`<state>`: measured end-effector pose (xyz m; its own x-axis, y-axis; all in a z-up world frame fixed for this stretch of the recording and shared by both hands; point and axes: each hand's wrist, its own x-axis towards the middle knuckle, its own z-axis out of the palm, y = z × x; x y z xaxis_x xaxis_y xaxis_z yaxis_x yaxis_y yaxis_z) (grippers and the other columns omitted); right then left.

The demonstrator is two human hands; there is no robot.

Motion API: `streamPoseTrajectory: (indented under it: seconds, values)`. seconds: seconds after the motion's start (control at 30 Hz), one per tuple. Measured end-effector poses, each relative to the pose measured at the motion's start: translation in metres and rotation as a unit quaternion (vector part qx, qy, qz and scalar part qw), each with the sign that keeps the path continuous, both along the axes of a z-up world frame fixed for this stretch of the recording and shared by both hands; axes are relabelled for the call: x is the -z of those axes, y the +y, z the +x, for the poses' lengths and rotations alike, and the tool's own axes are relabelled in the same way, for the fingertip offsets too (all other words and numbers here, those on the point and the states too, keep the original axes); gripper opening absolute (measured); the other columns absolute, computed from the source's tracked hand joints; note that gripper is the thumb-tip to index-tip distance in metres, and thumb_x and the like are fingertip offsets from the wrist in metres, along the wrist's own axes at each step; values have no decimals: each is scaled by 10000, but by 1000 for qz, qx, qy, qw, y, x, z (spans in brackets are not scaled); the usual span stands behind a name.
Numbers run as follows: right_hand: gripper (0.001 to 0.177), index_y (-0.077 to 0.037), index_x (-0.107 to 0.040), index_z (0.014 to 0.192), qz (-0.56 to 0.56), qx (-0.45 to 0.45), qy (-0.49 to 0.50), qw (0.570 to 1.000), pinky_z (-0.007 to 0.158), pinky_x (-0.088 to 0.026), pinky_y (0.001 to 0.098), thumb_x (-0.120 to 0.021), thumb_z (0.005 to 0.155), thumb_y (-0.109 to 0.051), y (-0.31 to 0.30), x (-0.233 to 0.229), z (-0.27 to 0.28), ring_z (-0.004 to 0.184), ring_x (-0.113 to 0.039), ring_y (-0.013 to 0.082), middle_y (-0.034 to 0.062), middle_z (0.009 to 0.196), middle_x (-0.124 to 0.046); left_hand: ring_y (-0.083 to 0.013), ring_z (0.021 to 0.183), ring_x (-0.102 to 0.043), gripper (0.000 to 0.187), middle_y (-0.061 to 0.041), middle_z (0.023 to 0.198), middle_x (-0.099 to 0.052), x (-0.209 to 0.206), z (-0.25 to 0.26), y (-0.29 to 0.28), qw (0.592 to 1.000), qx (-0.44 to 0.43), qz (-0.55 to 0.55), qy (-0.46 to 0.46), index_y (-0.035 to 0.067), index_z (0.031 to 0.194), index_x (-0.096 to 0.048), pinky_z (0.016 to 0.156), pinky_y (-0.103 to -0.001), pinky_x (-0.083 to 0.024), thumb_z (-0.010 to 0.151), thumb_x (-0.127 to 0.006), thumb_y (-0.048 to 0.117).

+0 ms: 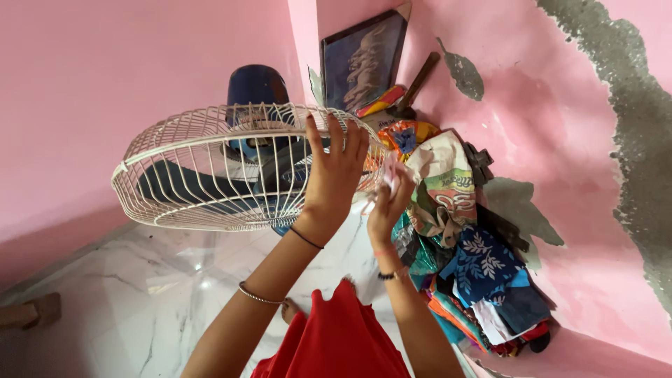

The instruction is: The person cleans a standing fan using a white cloth. They wipe the front grill, the motor housing, and the fan blades while rotating the fan head to access different areas.

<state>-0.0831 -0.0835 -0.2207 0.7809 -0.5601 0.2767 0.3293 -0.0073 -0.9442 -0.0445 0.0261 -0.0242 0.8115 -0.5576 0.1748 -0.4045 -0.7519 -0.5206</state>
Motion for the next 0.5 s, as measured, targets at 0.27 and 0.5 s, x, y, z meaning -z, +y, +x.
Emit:
streamPoseTrajectory:
  seconds: [0.27,0.5]
  values:
    - [377,24,-464,1388,-92,76,-9,993,902,-493,326,-494,1064,-166,17,12,-10,1063,-503,203,124,1259,-447,-426,1375,-414,670,-165,1432,-497,3,0,-3,999,15,-17,-24,59,1475,-479,1121,-732,-225,887,-610,354]
    - [329,14,-556,1348,-212,14,-47,976,1150,-408,397,-496,1029,-44,-53,-22,69,1285,-550,271,136,1360,-571,-416,1389,-414,638,-170,1416,-509,10,1,-2,998,24,-39,-50,44,1476,-493,1155,-710,-222,926,-597,350]
